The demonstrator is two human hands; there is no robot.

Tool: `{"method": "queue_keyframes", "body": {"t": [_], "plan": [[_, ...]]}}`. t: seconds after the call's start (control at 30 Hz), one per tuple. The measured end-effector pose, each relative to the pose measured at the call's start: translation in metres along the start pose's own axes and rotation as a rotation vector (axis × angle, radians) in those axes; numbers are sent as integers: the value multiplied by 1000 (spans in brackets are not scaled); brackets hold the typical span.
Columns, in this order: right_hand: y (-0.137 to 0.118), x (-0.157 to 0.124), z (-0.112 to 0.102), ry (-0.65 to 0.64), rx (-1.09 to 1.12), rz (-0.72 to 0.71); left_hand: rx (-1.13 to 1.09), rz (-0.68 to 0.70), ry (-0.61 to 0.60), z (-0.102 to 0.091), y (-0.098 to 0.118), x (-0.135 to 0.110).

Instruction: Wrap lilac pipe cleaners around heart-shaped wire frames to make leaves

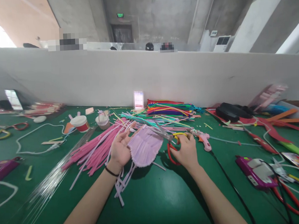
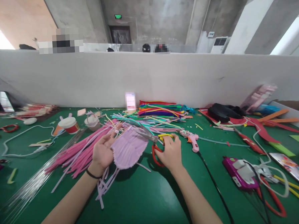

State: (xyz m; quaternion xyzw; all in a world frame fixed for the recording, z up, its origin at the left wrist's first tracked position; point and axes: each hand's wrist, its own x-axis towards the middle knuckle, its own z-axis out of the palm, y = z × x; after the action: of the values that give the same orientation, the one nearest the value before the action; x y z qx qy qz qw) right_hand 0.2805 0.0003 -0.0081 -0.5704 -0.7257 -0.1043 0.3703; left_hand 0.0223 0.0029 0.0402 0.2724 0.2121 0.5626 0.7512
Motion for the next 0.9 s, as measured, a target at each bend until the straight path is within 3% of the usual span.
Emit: {"method": "queue_keyframes", "body": {"t": [0.37,0.7,0.9], "plan": [[-6,-2,3,-16,-16,-47,77,-70,-108,-1,-11,-2],[-4,-1,0,-17,13,-65,7,-102,-121,1,-11,-3],[-5,-3,-2,23,30,-111,-151,-174,-298,5,-8,-9]]}}
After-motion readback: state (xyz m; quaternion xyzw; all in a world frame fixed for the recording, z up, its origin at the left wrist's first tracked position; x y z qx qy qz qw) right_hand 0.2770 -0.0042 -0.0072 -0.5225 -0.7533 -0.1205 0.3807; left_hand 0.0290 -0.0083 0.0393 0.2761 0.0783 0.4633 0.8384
